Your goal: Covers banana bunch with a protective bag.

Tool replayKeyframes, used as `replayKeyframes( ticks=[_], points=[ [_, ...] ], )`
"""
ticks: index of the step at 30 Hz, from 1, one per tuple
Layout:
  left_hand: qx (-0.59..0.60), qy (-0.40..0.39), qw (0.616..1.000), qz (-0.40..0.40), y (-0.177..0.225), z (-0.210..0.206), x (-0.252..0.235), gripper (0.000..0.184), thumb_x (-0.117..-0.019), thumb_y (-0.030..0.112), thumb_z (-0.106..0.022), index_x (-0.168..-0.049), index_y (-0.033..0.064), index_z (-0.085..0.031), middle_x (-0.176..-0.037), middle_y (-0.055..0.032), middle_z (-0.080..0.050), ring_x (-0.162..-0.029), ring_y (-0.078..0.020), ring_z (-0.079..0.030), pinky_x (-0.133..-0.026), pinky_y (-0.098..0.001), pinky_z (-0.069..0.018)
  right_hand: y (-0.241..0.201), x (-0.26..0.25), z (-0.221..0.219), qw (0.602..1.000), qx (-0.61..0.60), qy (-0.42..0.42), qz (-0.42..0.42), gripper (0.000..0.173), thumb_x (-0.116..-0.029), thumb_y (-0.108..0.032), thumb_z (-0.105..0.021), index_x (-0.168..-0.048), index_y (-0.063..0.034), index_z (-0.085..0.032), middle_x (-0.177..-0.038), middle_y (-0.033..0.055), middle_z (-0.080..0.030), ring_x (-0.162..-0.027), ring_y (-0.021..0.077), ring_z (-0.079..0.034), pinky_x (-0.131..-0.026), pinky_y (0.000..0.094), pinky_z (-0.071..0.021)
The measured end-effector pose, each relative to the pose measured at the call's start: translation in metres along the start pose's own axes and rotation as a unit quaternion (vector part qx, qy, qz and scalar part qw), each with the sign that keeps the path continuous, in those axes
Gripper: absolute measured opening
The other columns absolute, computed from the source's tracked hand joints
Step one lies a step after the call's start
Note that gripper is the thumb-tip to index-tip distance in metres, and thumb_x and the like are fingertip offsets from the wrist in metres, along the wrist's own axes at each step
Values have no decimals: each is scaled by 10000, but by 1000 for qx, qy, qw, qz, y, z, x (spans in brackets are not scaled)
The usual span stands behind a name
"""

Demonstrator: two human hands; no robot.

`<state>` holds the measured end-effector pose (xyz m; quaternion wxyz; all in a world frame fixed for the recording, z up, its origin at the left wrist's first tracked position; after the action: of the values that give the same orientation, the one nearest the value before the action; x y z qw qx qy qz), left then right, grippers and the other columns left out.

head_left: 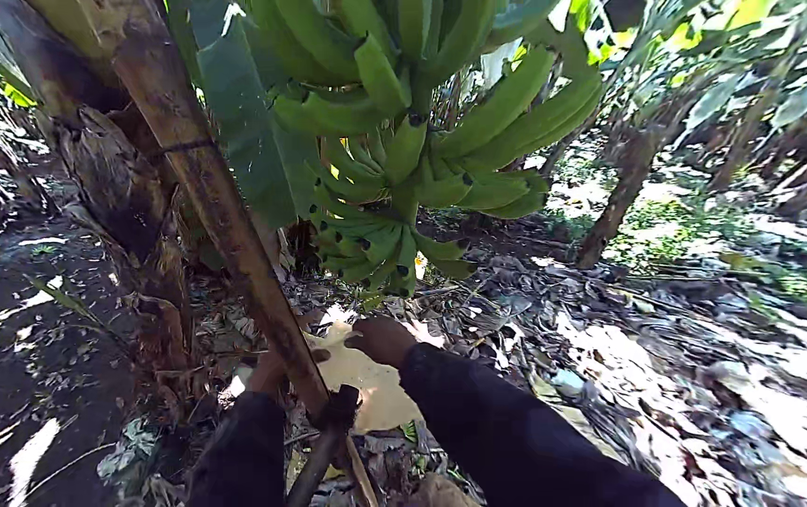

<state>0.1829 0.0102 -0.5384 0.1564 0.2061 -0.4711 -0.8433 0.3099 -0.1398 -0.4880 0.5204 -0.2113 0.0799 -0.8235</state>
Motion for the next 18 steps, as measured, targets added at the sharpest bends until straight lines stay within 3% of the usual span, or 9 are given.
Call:
replayKeyframes(
  ticks=[1, 2, 4, 5, 9, 12, 16, 18],
  points=[
    [-65, -12, 997, -28, -4, -19, -5, 717, -853, 252, -819, -1474, 40, -530, -1552, -158, -480, -1458, -261, -428, -1215, -430, -331, -11, 1, 3, 1000, -3, 11, 0, 514, -1053, -483, -515, -1293, -45, -637, -1276, 236, -656, -1231, 427, -609, -1015, 672, -455],
    [-105, 5, 993, -50, -8, -25, -6, 601, -877, 232, -794, -1409, 31, -600, -1497, -179, -536, -1435, -291, -462, -1213, -451, -335, -18, 6, 6, 1000, -2, 20, 1, 491, -1062, -472, -503, -1297, -61, -631, -1264, 222, -662, -1217, 415, -619, -1003, 658, -468],
    [-95, 72, 992, -36, -5, -1, -3, 312, -946, 98, -685, -1247, 16, -697, -1291, -155, -682, -1253, -244, -621, -1120, -413, -460, -19, 24, 19, 998, 30, 48, 6, 406, -1061, -394, -533, -1297, -77, -627, -1228, 223, -672, -1164, 429, -643, -949, 662, -500],
    [-66, 82, 994, -7, 3, 17, -1, 270, -961, 58, -646, -1221, 10, -699, -1233, -150, -701, -1179, -229, -654, -1066, -408, -504, -12, 38, 25, 997, 54, 59, 0, 372, -1055, -347, -550, -1306, -81, -622, -1231, 226, -667, -1146, 443, -648, -924, 670, -511],
    [-106, 93, 990, -4, 78, 85, 5, 300, -916, 10, -683, -1216, 28, -687, -1176, -175, -705, -1076, -308, -675, -978, -554, -516, 3, 111, 54, 990, 121, 71, -30, 313, -1074, -288, -529, -1259, -49, -612, -1198, 228, -661, -1090, 446, -662, -876, 643, -526],
    [-157, 103, 979, -82, 114, 128, -10, 307, -873, 90, -738, -1175, 48, -697, -1113, -132, -722, -1024, -247, -690, -951, -511, -548, -28, 154, 82, 982, 129, 138, 1, 300, -1087, -293, -501, -1275, -90, -619, -1120, 194, -690, -968, 412, -702, -795, 600, -558],
    [-158, 12, 974, -159, 159, 143, -43, 201, -861, 79, -694, -1056, 51, -729, -976, -56, -732, -873, -119, -687, -831, -350, -582, -59, 174, 107, 956, 152, 248, 45, 334, -1085, -377, -492, -1314, -154, -589, -878, 118, -690, -743, 342, -712, -618, 523, -578],
    [-171, -38, 975, -134, 171, 128, -57, 222, -876, -37, -662, -1078, 21, -732, -1011, -108, -728, -909, -173, -687, -858, -399, -567, -57, 174, 110, 952, 153, 264, 34, 323, -1075, -400, -509, -1265, -158, -605, -833, 109, -688, -723, 335, -709, -599, 521, -570]
  ],
)
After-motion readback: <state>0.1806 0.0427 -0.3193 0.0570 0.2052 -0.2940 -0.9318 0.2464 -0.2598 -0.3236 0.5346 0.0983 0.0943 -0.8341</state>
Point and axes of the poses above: each hand's wrist, its own x-axis away from the middle knuckle, its own z-axis out of the back of the hand, y = z × x, the point moved 7 cm from there along -x, towards the middle knuckle
